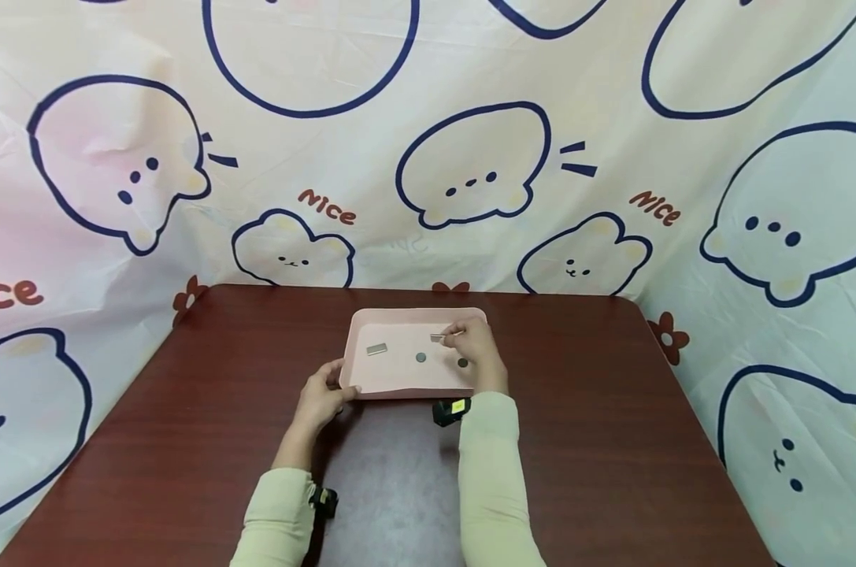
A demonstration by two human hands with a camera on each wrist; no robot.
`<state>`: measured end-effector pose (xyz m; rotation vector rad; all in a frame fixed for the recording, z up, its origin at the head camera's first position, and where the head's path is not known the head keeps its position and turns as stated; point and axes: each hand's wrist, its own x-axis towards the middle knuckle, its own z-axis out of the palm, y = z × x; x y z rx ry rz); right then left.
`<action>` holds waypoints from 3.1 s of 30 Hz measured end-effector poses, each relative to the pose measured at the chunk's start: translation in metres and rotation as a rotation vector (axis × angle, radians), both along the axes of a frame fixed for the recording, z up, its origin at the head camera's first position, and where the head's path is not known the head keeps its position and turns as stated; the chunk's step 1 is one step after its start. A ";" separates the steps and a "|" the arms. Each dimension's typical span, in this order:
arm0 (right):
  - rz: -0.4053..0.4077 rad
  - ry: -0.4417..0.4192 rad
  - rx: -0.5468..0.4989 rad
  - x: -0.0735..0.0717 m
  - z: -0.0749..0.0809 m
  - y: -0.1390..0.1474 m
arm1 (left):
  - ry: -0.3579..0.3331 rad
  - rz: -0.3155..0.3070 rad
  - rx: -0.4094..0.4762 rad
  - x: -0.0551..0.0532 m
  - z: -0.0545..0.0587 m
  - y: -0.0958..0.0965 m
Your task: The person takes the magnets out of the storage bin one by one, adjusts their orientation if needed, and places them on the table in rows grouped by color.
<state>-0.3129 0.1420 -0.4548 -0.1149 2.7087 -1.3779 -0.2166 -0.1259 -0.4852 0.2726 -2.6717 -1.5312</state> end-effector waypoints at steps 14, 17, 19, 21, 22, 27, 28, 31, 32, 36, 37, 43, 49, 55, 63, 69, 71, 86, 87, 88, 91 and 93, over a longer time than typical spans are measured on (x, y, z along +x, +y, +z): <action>0.026 0.028 -0.061 0.010 0.000 0.046 | 0.022 -0.008 -0.018 0.000 -0.002 0.002; 0.002 0.019 -0.039 0.010 0.000 0.058 | 0.020 -0.005 -0.018 0.000 -0.001 0.003; -0.027 0.010 -0.028 0.010 -0.001 0.066 | 0.019 -0.008 -0.018 -0.001 -0.001 0.004; -0.042 0.000 -0.028 0.009 -0.001 0.073 | 0.019 -0.006 -0.020 -0.001 0.000 0.004; -0.052 -0.009 -0.030 0.010 -0.001 0.076 | 0.020 -0.004 -0.020 -0.001 0.000 0.004; -0.069 -0.042 -0.032 0.012 -0.003 0.093 | 0.011 0.000 -0.025 -0.001 0.001 0.004; -0.079 -0.046 -0.029 0.012 -0.003 0.096 | 0.009 -0.003 -0.027 -0.001 0.001 0.004; -0.086 -0.050 -0.016 0.013 -0.004 0.104 | 0.010 -0.009 -0.033 0.000 0.002 0.004; -0.087 -0.050 -0.010 0.013 -0.004 0.106 | 0.013 -0.011 -0.039 0.000 0.002 0.003; -0.084 -0.080 0.007 0.012 -0.008 0.115 | 0.021 -0.016 -0.050 0.001 0.004 0.003; -0.083 -0.091 0.014 0.012 -0.009 0.117 | 0.023 -0.017 -0.054 0.000 0.004 0.003; -0.050 -0.138 0.062 0.007 -0.018 0.126 | 0.026 -0.026 -0.048 -0.001 0.004 0.002; -0.049 -0.158 0.077 0.002 -0.025 0.126 | 0.027 -0.021 -0.035 -0.002 0.003 0.001; -0.022 -0.198 0.125 -0.003 -0.026 0.126 | 0.032 -0.017 -0.041 -0.002 0.002 0.002; -0.005 -0.192 0.187 -0.006 -0.027 0.129 | 0.038 -0.009 -0.021 -0.001 0.003 0.002; 0.005 -0.136 0.209 -0.009 -0.029 0.126 | 0.041 -0.003 -0.025 -0.002 0.004 0.002; 0.006 -0.128 0.207 -0.009 -0.029 0.125 | 0.043 -0.003 -0.027 -0.003 0.004 0.002; -0.018 -0.044 0.128 0.006 -0.030 0.129 | 0.065 -0.021 -0.006 0.001 0.002 0.002; -0.022 -0.046 0.110 0.009 -0.030 0.129 | 0.066 -0.026 -0.008 0.001 0.001 0.002; -0.026 -0.052 0.090 0.014 -0.029 0.129 | 0.066 -0.030 -0.012 0.002 0.000 0.002; -0.039 -0.078 0.034 0.025 -0.026 0.128 | 0.060 -0.040 -0.013 0.003 -0.003 0.002; -0.035 -0.079 0.014 0.029 -0.022 0.126 | 0.064 -0.036 -0.008 0.003 -0.003 0.001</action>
